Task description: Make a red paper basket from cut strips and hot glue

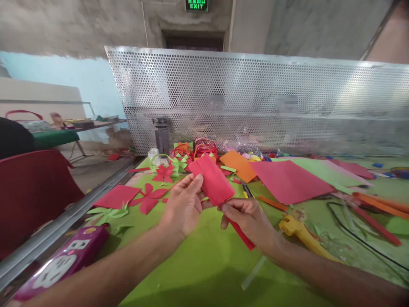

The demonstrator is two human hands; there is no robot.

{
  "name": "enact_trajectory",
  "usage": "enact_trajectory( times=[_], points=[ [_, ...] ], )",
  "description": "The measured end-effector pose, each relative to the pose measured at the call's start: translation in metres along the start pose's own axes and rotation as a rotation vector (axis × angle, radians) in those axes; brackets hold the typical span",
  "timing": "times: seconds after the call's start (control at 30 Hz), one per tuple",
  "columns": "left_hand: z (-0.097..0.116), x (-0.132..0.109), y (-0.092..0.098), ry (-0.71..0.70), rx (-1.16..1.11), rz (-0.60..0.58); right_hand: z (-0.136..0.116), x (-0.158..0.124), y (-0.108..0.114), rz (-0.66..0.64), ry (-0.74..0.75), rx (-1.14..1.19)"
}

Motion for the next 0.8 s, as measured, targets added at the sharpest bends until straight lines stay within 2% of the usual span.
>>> enact_trajectory(
  times=[0.33,0.67,0.8],
  points=[
    [-0.0002,-0.0032,-0.0021,-0.021,0.007,-0.024,0.0003,0.0017,0.0006,0.004,-0.018,-0.020],
    [-0.0051,0.0024,0.0026,0.001,0.053,0.027,0.0003,0.0023,0.0000,-0.021,-0.021,-0.027],
    [-0.0031,0.0038,0.0038,-0.051,0.048,0.039,-0.0051,0.0020,0.0014,0.044,0.041,0.021]
  ],
)
Point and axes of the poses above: each hand's wrist, its own x-axis towards the middle knuckle, its own y-axis out of the back of the hand, z = x × y, the point moved 3 cm from there along x, towards the middle knuckle, and after that the axes turned 10 degrees about x, right-handed, at the moved point
